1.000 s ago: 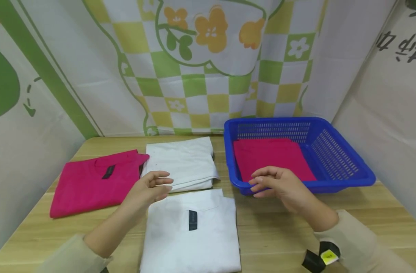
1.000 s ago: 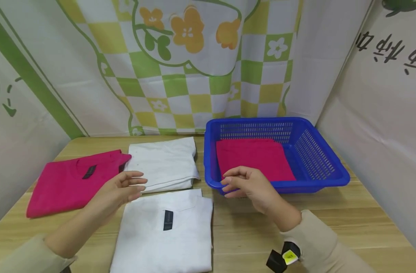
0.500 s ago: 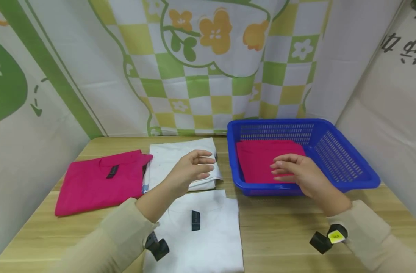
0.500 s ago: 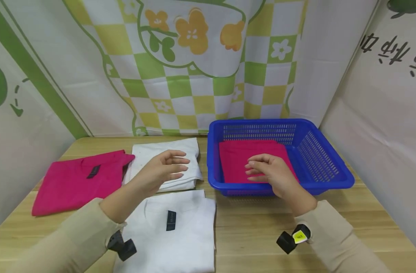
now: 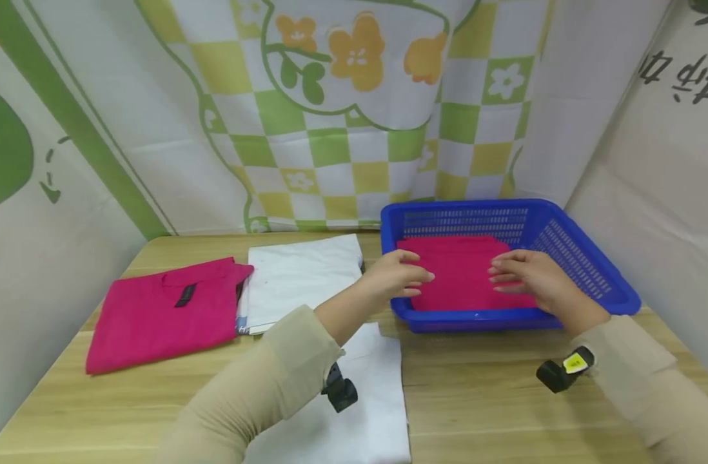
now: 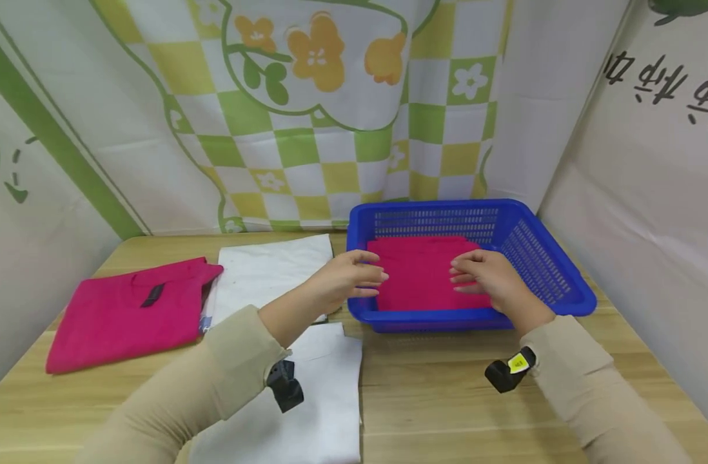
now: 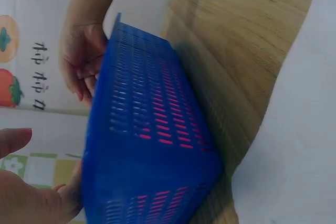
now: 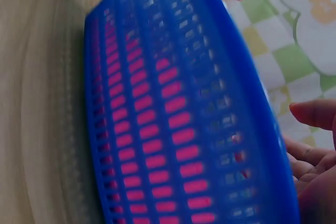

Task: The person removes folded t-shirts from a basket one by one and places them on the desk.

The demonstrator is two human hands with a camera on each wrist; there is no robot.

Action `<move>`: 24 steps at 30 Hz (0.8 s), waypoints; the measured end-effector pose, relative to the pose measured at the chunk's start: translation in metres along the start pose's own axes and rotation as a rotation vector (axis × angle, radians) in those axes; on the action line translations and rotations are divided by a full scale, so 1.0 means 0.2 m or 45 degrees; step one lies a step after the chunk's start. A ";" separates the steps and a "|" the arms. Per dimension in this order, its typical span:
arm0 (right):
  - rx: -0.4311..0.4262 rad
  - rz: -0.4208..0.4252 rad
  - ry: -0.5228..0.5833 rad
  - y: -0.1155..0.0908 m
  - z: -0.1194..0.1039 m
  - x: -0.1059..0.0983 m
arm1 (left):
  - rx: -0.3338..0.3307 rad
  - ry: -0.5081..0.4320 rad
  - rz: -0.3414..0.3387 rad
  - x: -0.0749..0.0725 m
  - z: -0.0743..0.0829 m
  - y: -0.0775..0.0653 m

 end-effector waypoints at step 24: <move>0.403 -0.280 -0.821 0.08 0.33 -0.16 | -0.241 1.219 0.331 -0.05 -0.59 1.00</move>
Point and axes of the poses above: each hand's wrist, its own y-axis towards the middle knuckle, its own x-axis out of the palm, z = x × y, the point moved 9 cm from there along y, towards the middle knuckle, and after that the axes turned 12 degrees about -y, right-handed, at the moved point
